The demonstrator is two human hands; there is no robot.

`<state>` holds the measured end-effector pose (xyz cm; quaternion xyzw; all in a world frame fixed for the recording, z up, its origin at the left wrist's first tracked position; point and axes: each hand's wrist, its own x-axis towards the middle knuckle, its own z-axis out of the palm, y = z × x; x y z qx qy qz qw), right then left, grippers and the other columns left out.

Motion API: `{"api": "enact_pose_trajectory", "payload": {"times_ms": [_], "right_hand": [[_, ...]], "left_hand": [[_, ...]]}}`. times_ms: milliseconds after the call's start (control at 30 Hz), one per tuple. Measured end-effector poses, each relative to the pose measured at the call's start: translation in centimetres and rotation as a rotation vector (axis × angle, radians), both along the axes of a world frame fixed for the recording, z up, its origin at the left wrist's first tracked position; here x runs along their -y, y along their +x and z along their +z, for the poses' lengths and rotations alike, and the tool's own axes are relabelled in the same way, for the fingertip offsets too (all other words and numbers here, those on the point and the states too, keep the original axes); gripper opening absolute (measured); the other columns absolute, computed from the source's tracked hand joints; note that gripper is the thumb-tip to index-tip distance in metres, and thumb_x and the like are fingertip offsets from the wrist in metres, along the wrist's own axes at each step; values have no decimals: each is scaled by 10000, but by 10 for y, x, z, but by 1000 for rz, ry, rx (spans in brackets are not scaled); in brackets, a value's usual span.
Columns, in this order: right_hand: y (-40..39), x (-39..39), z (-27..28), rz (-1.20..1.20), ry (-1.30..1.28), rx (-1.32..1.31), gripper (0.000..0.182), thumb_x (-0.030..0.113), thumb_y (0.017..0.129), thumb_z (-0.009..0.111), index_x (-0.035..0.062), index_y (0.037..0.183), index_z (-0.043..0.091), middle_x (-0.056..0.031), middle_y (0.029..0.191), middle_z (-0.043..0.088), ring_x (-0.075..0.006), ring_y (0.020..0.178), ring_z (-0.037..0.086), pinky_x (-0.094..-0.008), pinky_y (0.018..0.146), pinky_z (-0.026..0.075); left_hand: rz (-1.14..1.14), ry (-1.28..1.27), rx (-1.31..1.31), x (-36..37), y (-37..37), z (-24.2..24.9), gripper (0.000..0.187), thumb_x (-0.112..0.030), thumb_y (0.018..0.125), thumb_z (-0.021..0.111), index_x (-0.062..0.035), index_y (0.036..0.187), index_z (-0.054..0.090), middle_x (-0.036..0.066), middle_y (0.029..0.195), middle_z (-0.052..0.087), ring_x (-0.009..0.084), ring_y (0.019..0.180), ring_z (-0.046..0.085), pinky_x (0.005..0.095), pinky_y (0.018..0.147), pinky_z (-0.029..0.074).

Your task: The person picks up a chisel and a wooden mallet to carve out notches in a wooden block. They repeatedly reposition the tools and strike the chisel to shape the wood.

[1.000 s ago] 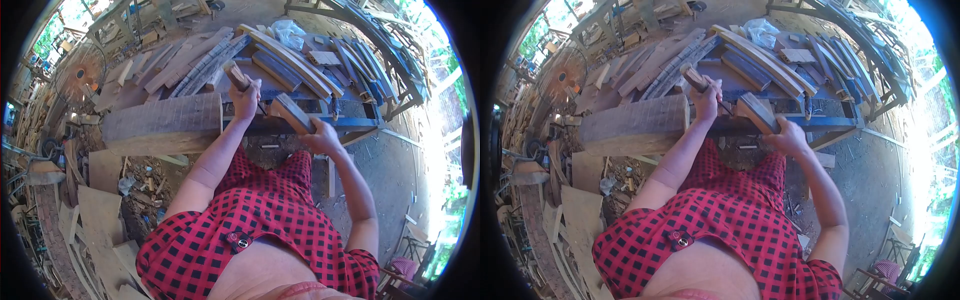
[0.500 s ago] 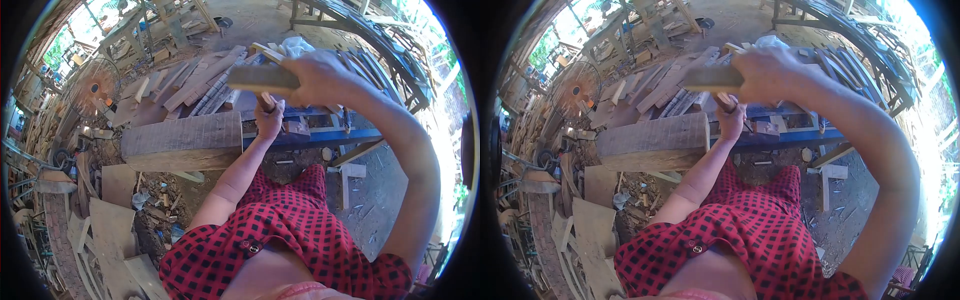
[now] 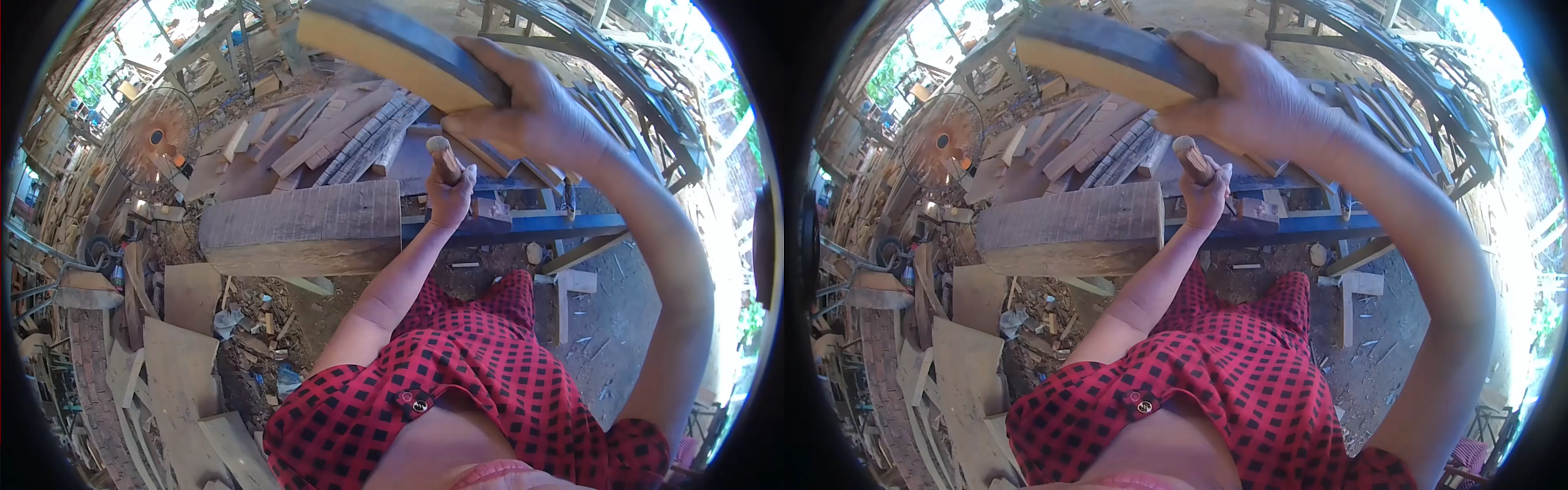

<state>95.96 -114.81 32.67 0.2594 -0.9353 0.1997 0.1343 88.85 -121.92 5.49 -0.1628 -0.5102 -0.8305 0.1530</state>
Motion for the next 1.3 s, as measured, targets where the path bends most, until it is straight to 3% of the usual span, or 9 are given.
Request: {"api": "enact_pose_trajectory", "payload": {"times_ms": [33,200,333,433,500,633,700,933,1300], "right_hand": [[1,-1,-6,27,-194,-46,602,300,696,697,48,1215,525,-184,837,645,-318,805,643,-410,740,489],[-8,-11,4,-197,556,349,686,306,695,713,31,1279,482,-192,896,655,-323,790,649,-366,729,498],[10,-17,-1,-19,-71,59,652,347,679,703,14,1212,530,-211,889,648,-344,850,645,-430,783,486],[4,-31,-28,-26,-123,34,652,317,661,723,17,1206,528,-204,868,645,-326,841,644,-404,763,483],[3,-44,-39,-116,112,388,756,286,641,767,-4,1282,489,-152,858,658,-184,704,638,-331,691,493],[25,-71,-64,-261,24,275,660,321,633,740,34,1197,553,-177,872,655,-285,840,649,-375,751,493],[27,-96,-131,-324,-561,410,623,317,635,743,39,1167,578,-155,895,666,-267,850,653,-363,777,487],[60,-137,-274,-548,-596,598,586,277,678,733,-4,1168,575,-132,963,658,-197,893,626,-323,804,472],[60,-139,-256,-583,-602,693,491,269,706,736,-26,1079,615,-120,869,663,-181,807,632,-316,750,485]], "left_hand": [[12,10,-4,-1,0,2,173,27,811,632,-68,806,487,-18,698,534,37,603,501,208,561,448],[10,4,82,-4,2,10,170,39,809,618,-68,795,487,-20,693,529,39,605,497,218,568,451],[12,4,-29,-4,2,-1,150,25,818,615,-65,803,495,-14,673,525,45,544,498,206,498,429],[35,-66,-36,-4,-1,1,168,34,814,617,-68,808,483,-29,700,517,32,614,499,208,562,446],[63,-93,-51,-3,2,4,169,29,818,618,-69,806,482,-31,693,513,28,618,498,204,559,444],[-32,47,8,1,13,14,159,2,841,609,-71,797,475,-21,628,496,47,517,490,201,483,419],[-43,57,-5,6,11,17,162,-18,853,609,-73,785,472,-12,588,493,64,462,487,203,451,404],[47,53,102,5,1,19,169,-75,874,615,-84,851,448,-10,627,475,57,438,473,201,414,389],[-263,-198,-119,-22,7,33,151,-97,857,645,-75,863,496,-29,689,499,17,531,448,187,478,382]]}}
